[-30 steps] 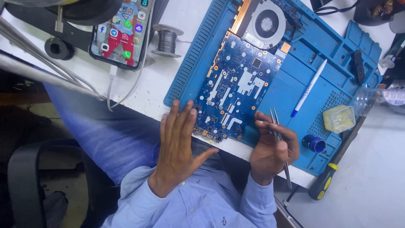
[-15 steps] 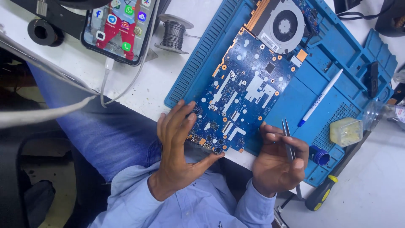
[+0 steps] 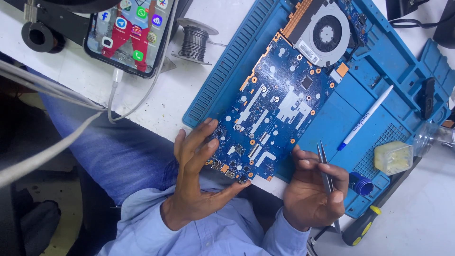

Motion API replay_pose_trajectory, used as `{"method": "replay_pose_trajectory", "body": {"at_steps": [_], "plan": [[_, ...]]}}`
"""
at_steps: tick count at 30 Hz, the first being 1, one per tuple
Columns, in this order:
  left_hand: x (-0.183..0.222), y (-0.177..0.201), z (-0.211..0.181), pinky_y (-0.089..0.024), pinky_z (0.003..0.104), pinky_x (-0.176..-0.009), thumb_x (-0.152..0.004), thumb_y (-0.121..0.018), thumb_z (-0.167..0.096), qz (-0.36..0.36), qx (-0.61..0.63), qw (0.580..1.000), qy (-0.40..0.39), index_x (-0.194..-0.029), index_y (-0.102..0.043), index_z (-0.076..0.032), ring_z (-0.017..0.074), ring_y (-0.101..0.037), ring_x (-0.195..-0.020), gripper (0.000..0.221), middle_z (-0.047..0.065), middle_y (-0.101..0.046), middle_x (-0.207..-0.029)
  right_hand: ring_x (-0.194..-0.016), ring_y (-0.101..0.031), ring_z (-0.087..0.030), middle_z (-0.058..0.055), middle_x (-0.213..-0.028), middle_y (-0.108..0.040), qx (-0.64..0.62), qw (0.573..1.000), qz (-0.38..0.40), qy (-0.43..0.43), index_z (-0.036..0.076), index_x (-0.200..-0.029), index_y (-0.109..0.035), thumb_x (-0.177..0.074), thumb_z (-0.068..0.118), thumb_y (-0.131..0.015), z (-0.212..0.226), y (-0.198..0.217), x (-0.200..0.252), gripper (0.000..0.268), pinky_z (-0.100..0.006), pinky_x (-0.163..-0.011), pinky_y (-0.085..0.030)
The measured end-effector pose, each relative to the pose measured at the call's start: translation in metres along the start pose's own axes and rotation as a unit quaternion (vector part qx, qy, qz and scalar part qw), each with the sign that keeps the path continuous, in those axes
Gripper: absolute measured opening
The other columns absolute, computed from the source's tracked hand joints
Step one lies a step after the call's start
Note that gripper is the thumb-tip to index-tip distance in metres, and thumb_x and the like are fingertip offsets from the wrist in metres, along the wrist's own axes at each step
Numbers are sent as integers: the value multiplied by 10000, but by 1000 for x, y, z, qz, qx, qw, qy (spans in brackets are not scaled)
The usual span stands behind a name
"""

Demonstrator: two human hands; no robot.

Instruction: Using a soldering iron and tweezers to repair a laptop motherboard.

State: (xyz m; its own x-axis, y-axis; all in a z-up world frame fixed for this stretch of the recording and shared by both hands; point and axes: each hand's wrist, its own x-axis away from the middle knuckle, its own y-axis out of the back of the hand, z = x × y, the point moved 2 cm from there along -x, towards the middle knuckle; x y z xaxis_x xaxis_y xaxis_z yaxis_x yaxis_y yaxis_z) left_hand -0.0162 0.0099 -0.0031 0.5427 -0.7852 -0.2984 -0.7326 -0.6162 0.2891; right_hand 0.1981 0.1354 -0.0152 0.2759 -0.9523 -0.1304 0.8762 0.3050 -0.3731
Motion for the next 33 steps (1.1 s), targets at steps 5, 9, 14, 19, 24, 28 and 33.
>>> {"method": "replay_pose_trajectory", "body": {"at_steps": [5, 9, 14, 19, 24, 28, 33], "plan": [[1, -1, 1, -48, 632, -1311, -823, -926, -328, 1, 7, 1000, 1, -1550, -258, -167, 362, -374, -1552, 1000, 223, -360, -1625, -1146, -690, -414, -277, -1041, -717, -2, 1000, 3, -2, -23, -1231, -638, -1072, 377, -571, 0, 1, 1, 436, -582, -1117, -472], [1, 0, 0, -62, 630, -1316, -821, -918, -351, 0, 11, 1000, 5, -1547, -269, -175, 354, -388, -1550, 990, 223, -373, -1624, -1145, -691, -413, -279, -1032, -716, 4, 1000, 1, 1, -22, -1227, -641, -1066, 377, -579, 1, 0, 0, 435, -580, -1128, -468], [2, 0, 2, -70, 631, -1319, -819, -919, -368, -5, 20, 1000, 4, -1545, -280, -171, 351, -401, -1543, 987, 227, -381, -1620, -1151, -691, -414, -279, -1033, -716, 4, 1000, 7, 1, -26, -1223, -646, -1061, 376, -586, 1, 1, 0, 438, -569, -1139, -464], [4, -2, 2, -71, 643, -1321, -801, -916, -384, -8, 25, 1000, 9, -1538, -289, -177, 343, -421, -1528, 989, 236, -394, -1616, -1158, -689, -416, -281, -1034, -715, 3, 1000, 6, -2, -34, -1227, -646, -1066, 373, -591, 1, 2, 1, 440, -560, -1144, -461], [4, -2, 2, -89, 645, -1325, -799, -928, -376, -9, 34, 999, 13, -1537, -298, -178, 337, -435, -1525, 990, 244, -401, -1612, -1168, -686, -414, -282, -1046, -717, -7, 1000, 12, -2, -40, -1234, -645, -1064, 368, -593, 1, 1, 0, 445, -555, -1151, -455], [2, -2, 3, -92, 641, -1332, -782, -935, -338, -9, 47, 999, 15, -1532, -305, -169, 349, -417, -1524, 993, 254, -391, -1606, -1179, -683, -418, -285, -1053, -714, -5, 1000, 14, -1, -43, -1233, -642, -1067, 365, -592, 1, 1, 1, 443, -554, -1155, -452], [-2, 1, 0, -166, 573, -1360, -800, -959, -290, -14, 62, 998, -1, -1544, -309, -160, 345, -416, -1526, 997, 243, -379, -1607, -1171, -683, -415, -289, -1052, -712, -6, 1000, 15, -3, -44, -1238, -639, -1059, 364, -589, 2, 1, 0, 448, -567, -1193, -475]]}}
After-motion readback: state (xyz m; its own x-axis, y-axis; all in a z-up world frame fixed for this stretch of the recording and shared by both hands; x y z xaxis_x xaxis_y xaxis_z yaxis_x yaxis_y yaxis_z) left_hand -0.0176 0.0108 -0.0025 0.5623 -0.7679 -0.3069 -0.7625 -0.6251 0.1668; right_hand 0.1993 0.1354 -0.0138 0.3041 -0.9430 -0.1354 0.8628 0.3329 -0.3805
